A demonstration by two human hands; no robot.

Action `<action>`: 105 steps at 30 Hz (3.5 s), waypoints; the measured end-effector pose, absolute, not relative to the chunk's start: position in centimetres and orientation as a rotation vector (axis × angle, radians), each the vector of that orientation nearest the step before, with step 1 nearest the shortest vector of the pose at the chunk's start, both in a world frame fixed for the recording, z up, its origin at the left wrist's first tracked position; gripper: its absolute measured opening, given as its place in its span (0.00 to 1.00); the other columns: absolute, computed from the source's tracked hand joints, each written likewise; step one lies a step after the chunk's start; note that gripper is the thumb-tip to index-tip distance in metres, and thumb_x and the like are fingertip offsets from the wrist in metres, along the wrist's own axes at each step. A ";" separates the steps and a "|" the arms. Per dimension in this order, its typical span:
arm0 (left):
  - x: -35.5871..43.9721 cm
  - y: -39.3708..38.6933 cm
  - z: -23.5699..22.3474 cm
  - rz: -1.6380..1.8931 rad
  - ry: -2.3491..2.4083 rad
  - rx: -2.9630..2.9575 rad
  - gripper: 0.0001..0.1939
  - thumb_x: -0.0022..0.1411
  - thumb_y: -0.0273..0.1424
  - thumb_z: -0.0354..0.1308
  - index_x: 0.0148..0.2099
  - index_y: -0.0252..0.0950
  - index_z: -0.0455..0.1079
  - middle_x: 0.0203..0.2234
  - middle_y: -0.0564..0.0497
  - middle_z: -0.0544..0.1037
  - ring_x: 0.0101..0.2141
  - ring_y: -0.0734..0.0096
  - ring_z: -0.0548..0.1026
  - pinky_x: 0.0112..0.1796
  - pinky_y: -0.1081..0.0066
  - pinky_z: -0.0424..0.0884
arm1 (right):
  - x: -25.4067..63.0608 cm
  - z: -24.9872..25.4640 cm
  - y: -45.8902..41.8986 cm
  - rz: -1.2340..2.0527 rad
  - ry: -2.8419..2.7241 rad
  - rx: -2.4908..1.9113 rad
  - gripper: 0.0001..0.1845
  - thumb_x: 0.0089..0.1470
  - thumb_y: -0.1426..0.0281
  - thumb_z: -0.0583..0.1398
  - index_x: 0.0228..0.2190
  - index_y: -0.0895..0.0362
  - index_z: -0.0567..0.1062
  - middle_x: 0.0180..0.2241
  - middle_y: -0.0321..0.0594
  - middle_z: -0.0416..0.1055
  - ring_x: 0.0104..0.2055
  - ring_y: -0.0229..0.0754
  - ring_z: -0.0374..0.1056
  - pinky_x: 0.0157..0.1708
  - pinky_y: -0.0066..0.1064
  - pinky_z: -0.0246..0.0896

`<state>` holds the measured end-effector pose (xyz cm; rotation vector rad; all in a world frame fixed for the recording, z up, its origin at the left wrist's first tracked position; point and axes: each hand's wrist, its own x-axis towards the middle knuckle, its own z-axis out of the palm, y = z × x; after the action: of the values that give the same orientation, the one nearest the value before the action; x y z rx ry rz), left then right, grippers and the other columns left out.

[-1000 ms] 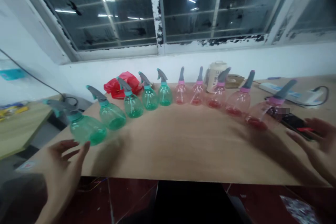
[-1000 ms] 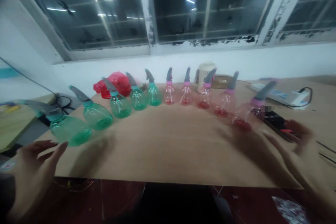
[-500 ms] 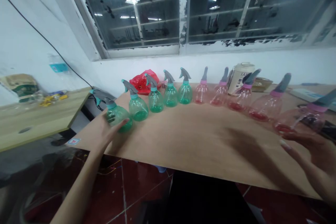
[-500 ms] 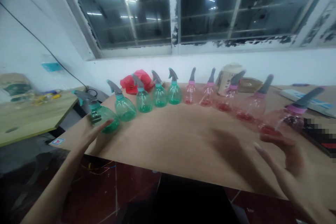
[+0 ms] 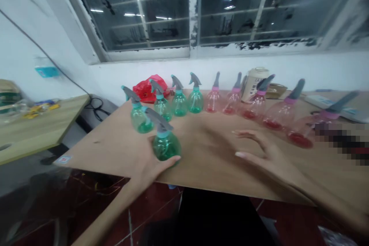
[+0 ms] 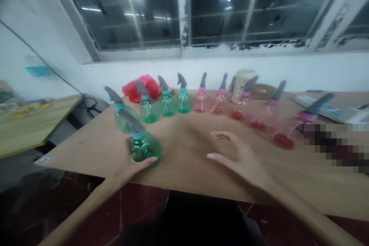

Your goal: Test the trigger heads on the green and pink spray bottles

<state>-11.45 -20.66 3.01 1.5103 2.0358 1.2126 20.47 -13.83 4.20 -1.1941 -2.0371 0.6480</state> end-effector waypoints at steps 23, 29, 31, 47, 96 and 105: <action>6.7 -9.6 1.3 0.913 1.299 1.951 0.49 0.37 0.48 0.69 0.58 0.38 0.54 0.49 0.41 0.69 0.50 0.44 0.69 0.46 0.46 0.68 | 21.2 6.0 -6.6 0.953 -1.681 -0.851 0.17 0.47 0.59 0.65 0.40 0.50 0.72 0.37 0.38 0.73 0.40 0.47 0.70 0.43 0.45 0.67; 5.7 -8.1 1.3 0.959 1.224 2.007 0.49 0.40 0.48 0.68 0.59 0.38 0.50 0.53 0.39 0.66 0.54 0.45 0.66 0.49 0.47 0.66 | 19.9 6.7 -4.5 0.944 -1.727 -0.666 0.17 0.47 0.60 0.65 0.38 0.50 0.70 0.42 0.38 0.71 0.45 0.46 0.68 0.47 0.43 0.63; 5.3 -7.4 1.3 0.996 1.203 2.030 0.47 0.42 0.47 0.68 0.59 0.38 0.49 0.54 0.39 0.65 0.56 0.47 0.64 0.52 0.48 0.64 | 19.4 6.8 -3.6 0.958 -1.714 -0.650 0.18 0.47 0.59 0.64 0.39 0.51 0.69 0.41 0.38 0.71 0.44 0.45 0.69 0.46 0.43 0.64; 4.9 -7.1 1.7 0.952 1.176 2.050 0.45 0.46 0.44 0.66 0.61 0.37 0.48 0.54 0.39 0.64 0.57 0.46 0.62 0.54 0.46 0.60 | 19.6 6.1 -2.7 0.919 -1.771 -0.667 0.20 0.50 0.59 0.62 0.45 0.50 0.69 0.38 0.37 0.72 0.41 0.44 0.69 0.45 0.41 0.64; 4.9 -7.4 1.3 0.936 1.206 2.058 0.46 0.45 0.42 0.67 0.59 0.34 0.47 0.55 0.37 0.63 0.57 0.49 0.63 0.55 0.49 0.61 | 19.1 5.8 -3.6 0.772 -1.695 -0.773 0.04 0.47 0.73 0.57 0.29 0.53 0.71 0.27 0.33 0.68 0.28 0.39 0.64 0.30 0.33 0.63; 4.8 -7.3 1.5 0.930 1.159 2.066 0.44 0.46 0.43 0.66 0.59 0.35 0.49 0.54 0.37 0.64 0.57 0.47 0.61 0.54 0.48 0.62 | 19.2 6.6 -3.4 0.814 -1.782 -0.697 0.11 0.52 0.60 0.60 0.36 0.51 0.70 0.31 0.34 0.71 0.31 0.39 0.67 0.35 0.35 0.64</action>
<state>4.83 -7.27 1.50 2.0656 1.1590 0.9297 19.22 -3.43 6.64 -0.6971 -1.7815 0.8138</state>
